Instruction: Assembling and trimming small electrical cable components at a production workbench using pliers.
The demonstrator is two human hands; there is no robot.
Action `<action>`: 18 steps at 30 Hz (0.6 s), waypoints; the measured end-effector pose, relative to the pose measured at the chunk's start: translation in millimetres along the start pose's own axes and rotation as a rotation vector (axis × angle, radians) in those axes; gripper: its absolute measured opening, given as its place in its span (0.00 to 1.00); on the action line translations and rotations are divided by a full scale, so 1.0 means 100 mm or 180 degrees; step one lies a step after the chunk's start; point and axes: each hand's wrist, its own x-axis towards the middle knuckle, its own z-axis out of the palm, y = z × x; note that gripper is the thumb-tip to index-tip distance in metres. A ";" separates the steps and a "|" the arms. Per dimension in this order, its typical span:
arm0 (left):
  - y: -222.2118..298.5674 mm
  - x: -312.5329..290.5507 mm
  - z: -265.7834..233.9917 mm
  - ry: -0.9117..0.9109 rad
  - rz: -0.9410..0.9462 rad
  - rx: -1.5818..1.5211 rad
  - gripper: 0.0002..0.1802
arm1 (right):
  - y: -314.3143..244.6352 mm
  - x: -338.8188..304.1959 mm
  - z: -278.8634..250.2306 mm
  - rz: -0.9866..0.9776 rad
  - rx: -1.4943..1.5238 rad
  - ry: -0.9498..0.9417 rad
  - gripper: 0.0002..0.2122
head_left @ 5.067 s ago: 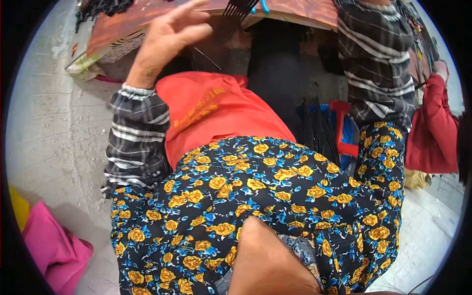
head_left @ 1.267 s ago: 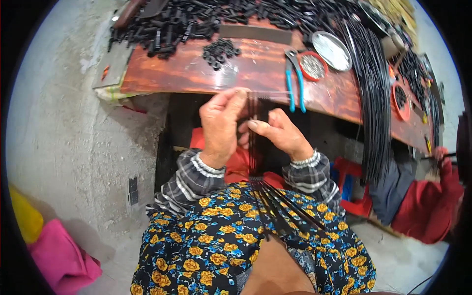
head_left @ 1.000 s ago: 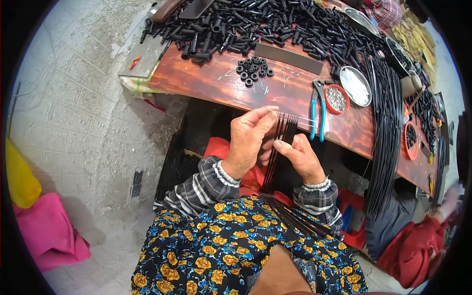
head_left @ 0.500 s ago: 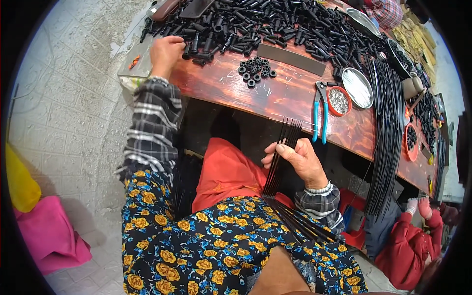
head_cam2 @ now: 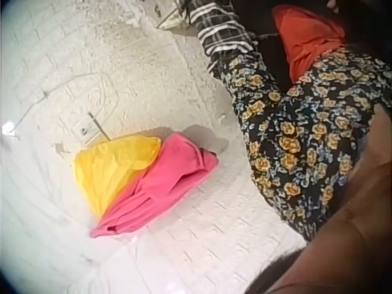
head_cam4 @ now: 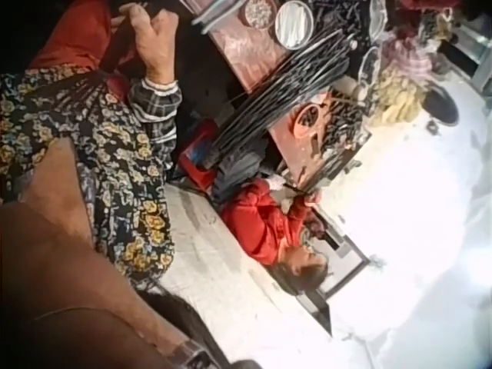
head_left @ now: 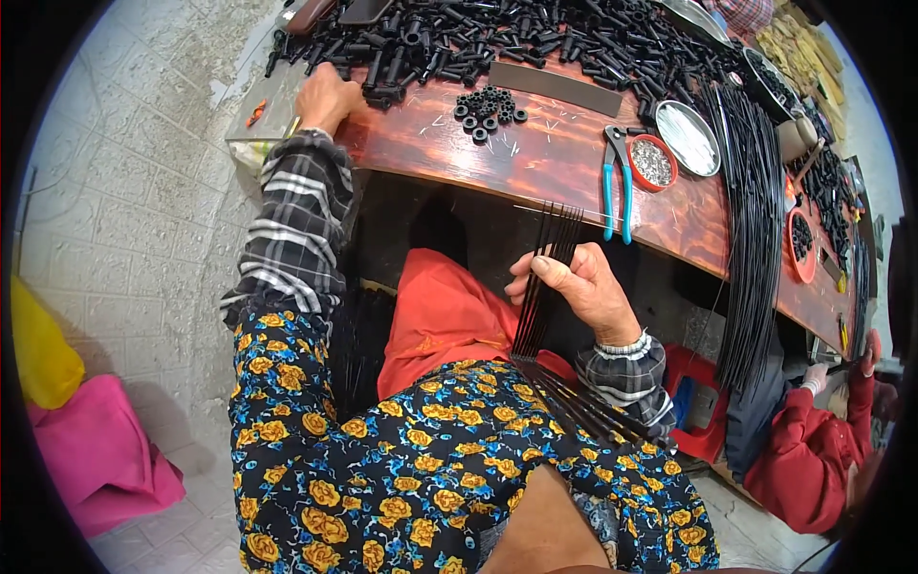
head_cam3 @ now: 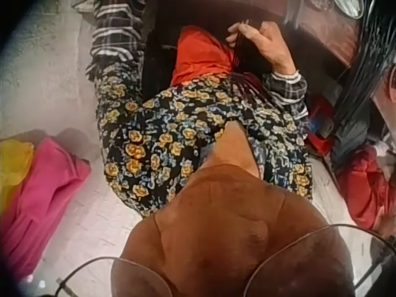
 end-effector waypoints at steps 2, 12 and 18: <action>-0.13 0.01 0.01 0.0378 -0.0294 -0.0401 0.17 | 0.00 -0.01 0.01 -0.0049 -0.0046 -0.0027 0.14; 0.13 -0.53 0.14 0.0476 -0.0048 -0.1797 0.11 | 0.03 0.01 -0.01 -0.0091 -0.0032 -0.0036 0.13; 0.04 -0.59 0.05 0.0224 0.0314 -0.1505 0.13 | 0.01 0.05 0.02 -0.0140 -0.0026 -0.0166 0.12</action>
